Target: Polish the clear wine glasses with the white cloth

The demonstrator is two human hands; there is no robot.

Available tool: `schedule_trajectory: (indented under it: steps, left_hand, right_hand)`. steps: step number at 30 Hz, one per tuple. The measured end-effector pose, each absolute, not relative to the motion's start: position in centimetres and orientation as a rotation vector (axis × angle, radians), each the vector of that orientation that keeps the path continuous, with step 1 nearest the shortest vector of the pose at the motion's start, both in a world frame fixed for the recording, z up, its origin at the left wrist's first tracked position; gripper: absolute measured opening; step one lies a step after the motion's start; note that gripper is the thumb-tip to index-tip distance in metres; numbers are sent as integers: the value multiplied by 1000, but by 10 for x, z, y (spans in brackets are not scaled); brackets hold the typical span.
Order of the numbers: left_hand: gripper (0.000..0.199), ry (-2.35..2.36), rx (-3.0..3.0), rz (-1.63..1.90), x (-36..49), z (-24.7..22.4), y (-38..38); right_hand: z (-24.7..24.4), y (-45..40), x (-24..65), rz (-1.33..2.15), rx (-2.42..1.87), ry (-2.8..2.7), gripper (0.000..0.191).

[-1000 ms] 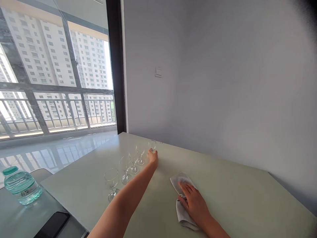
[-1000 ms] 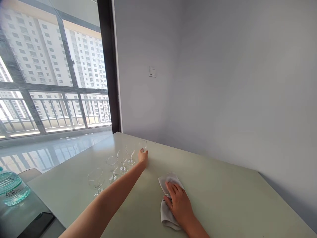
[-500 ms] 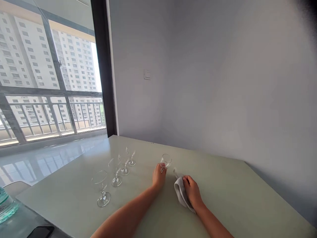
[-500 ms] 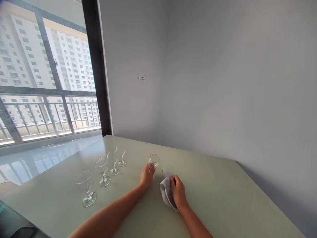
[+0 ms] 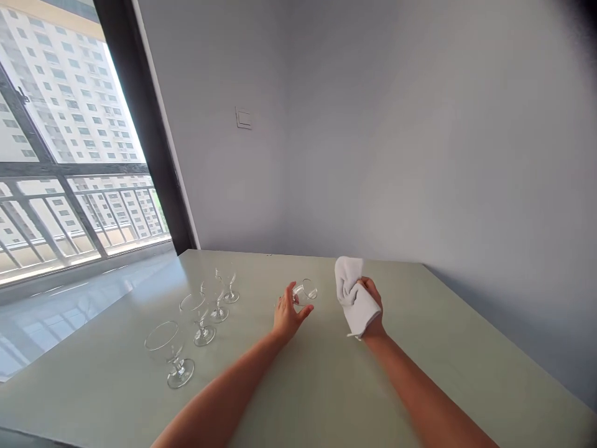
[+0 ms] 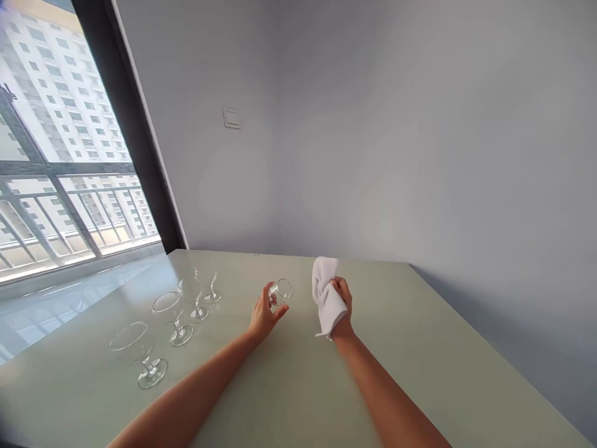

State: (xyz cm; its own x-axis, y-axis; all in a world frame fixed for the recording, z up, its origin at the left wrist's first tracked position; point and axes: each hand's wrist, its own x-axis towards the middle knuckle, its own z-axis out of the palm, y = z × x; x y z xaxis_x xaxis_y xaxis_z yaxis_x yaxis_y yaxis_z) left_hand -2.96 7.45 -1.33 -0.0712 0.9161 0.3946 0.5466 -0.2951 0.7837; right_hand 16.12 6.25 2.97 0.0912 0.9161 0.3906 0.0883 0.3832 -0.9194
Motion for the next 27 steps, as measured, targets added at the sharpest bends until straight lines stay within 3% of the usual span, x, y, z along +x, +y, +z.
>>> schedule_trajectory:
  steps: [6, 15, 18, 23, 27]
  left_hand:
    - [47, 1598, 1868, 1354, -35, -12, 78]
    - [54, 1489, 2214, 1070, -37, -2, 68]
    - [56, 1487, 2413, 911, -36, 3, 66]
    - [43, 1445, 2499, 1055, -38, 5, 68]
    - [40, 1390, 2289, 1052, -41, 6, 69]
  right_hand:
    - [46, 41, 110, 561, -1068, -1740, 27]
    - [31, 51, 128, 1411, -974, -1856, 30]
    - [20, 57, 129, 1524, -1027, -1670, 32]
    - [17, 64, 130, 1737, -908, -1328, 37]
    - [29, 67, 145, 1679, -891, -1546, 35]
